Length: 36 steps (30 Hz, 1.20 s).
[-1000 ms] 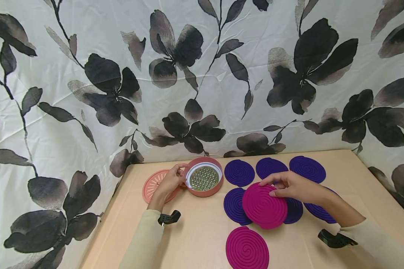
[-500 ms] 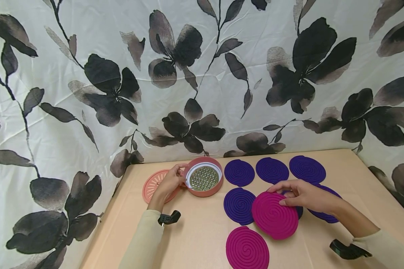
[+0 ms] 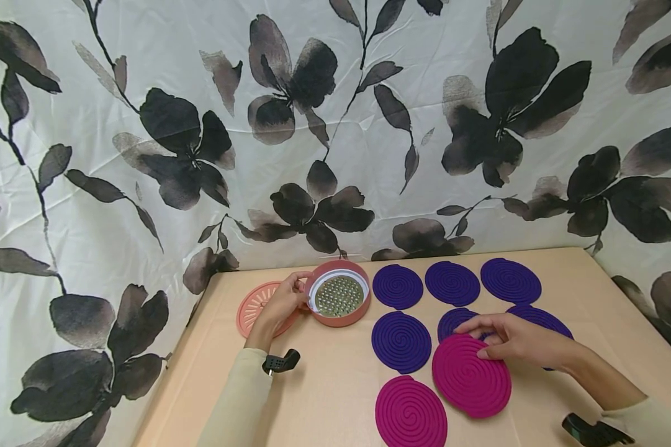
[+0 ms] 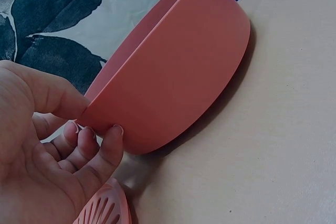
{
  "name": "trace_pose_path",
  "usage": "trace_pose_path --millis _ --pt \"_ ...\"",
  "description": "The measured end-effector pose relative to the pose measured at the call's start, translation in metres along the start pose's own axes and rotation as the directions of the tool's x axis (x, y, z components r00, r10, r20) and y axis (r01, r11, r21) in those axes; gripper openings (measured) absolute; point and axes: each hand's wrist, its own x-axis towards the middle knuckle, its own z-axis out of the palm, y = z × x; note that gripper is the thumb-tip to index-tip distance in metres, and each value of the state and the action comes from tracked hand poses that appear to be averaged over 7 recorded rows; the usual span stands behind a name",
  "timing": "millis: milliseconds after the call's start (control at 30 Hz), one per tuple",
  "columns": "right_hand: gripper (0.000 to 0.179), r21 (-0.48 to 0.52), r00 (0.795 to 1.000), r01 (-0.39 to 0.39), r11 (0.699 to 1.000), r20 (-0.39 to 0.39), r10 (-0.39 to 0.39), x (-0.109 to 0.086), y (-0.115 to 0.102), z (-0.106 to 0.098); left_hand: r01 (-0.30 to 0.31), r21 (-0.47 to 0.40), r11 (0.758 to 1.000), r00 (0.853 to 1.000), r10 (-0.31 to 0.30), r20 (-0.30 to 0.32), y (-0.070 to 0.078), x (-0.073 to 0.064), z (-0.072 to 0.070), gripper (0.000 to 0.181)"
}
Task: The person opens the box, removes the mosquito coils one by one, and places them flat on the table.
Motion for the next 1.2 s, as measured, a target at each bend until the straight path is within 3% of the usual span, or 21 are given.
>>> trace_pose_path --millis 433,667,1200 --pt "0.049 0.059 0.995 -0.072 0.996 0.079 0.067 -0.01 0.012 -0.002 0.01 0.005 1.0 1.0 -0.01 -0.005 0.0 0.0 0.0 0.057" --pt "0.044 0.128 0.989 -0.079 0.989 0.137 0.061 -0.013 0.014 -0.002 0.012 -0.015 1.0 1.0 -0.012 -0.005 -0.001 0.001 -0.001 0.056" --pt "0.041 0.083 0.974 -0.104 0.991 0.212 0.084 -0.014 0.018 -0.006 0.03 -0.013 0.999 0.999 -0.03 -0.014 0.003 0.005 -0.001 0.056"
